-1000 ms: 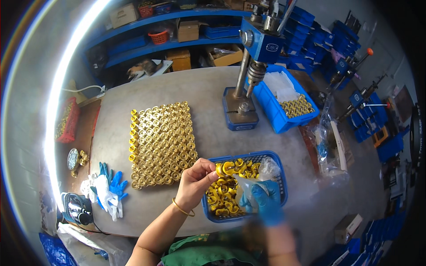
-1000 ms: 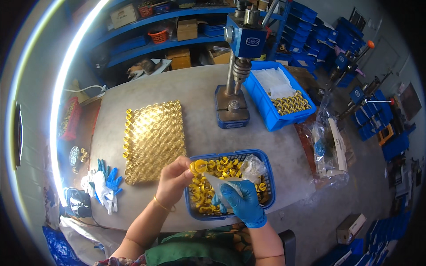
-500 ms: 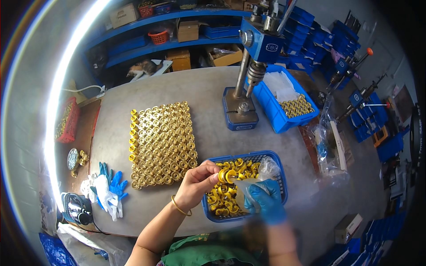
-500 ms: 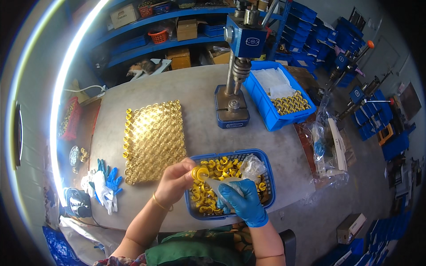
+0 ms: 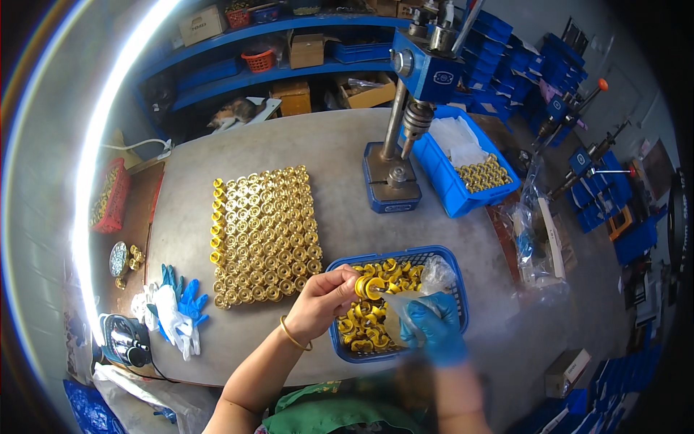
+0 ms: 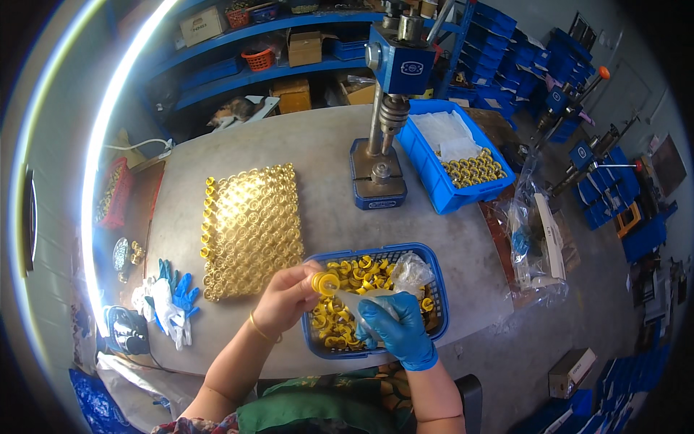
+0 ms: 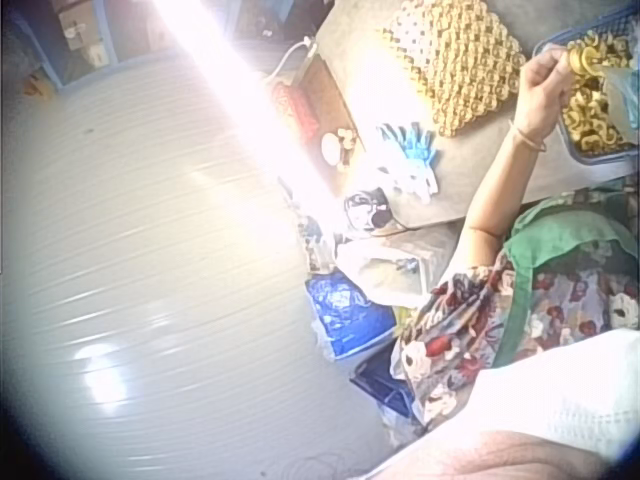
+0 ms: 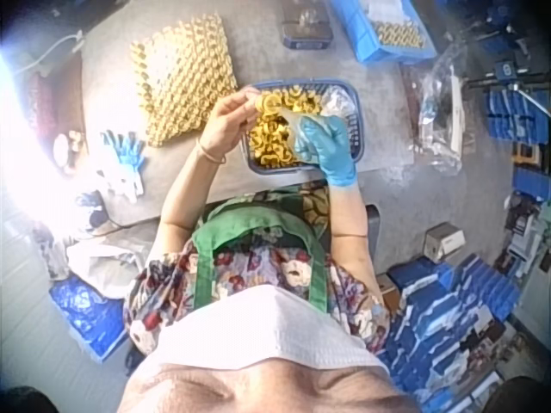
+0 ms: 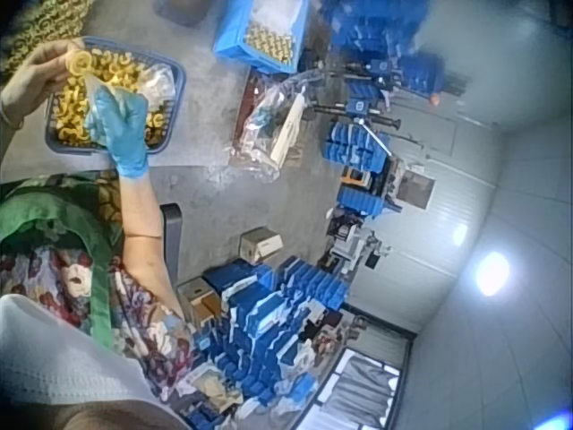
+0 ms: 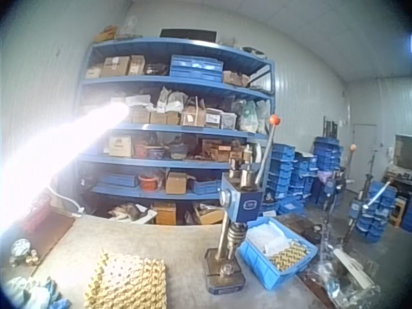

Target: The person applies lubricant from a plastic dispenser onto plastic components and inserts them into metal casings on the workbench.

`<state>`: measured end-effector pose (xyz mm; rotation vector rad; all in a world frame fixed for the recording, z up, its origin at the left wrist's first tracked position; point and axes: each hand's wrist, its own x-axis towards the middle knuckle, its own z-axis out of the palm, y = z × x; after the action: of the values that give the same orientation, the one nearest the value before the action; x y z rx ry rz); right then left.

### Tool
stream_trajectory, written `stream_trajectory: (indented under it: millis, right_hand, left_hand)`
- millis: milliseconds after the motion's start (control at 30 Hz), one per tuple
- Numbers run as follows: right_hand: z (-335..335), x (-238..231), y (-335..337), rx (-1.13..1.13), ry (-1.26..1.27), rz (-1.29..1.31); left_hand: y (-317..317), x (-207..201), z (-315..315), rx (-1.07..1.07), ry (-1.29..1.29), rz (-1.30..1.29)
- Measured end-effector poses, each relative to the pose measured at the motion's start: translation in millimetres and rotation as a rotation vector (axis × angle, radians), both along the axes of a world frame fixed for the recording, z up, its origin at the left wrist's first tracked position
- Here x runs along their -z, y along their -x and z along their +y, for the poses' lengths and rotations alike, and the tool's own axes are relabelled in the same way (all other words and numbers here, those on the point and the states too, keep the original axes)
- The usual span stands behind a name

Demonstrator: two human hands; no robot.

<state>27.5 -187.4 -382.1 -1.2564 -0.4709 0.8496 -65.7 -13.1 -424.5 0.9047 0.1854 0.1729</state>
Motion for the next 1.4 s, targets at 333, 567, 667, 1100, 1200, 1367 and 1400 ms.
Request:
stream_trajectory:
  millis: [333,567,667,1100,1200,1367,1400]
  right_hand:
    - [-0.6,17.7,0.8,-0.038,-0.144,0.056]
    - [-3.4,32.1,2.5,0.379,-0.189,0.129]
    - [-6.9,36.6,-14.9,0.064,-0.317,0.004]
    - [-3.1,35.7,-15.3,-0.033,-0.336,-0.118]
    - [1.3,27.5,-10.6,0.021,-0.302,-0.13]
    - [1.3,26.2,-11.1,0.039,-0.255,-0.104]
    - [0.3,26.6,-11.5,0.036,-0.271,-0.109]
  left_hand:
    - [5.4,2.4,6.3,0.043,-0.057,-0.008]
    - [56.1,2.8,51.8,-0.389,-0.826,0.152]
    - [95.0,24.1,89.9,-0.794,-1.045,0.39]
    - [137.3,68.2,152.7,-1.072,-1.447,0.738]
    - [139.2,64.7,151.2,-1.038,-1.582,0.742]
    - [135.8,62.0,148.5,-0.933,-1.623,0.719]
    - [134.9,61.7,149.4,-0.934,-1.591,0.747]
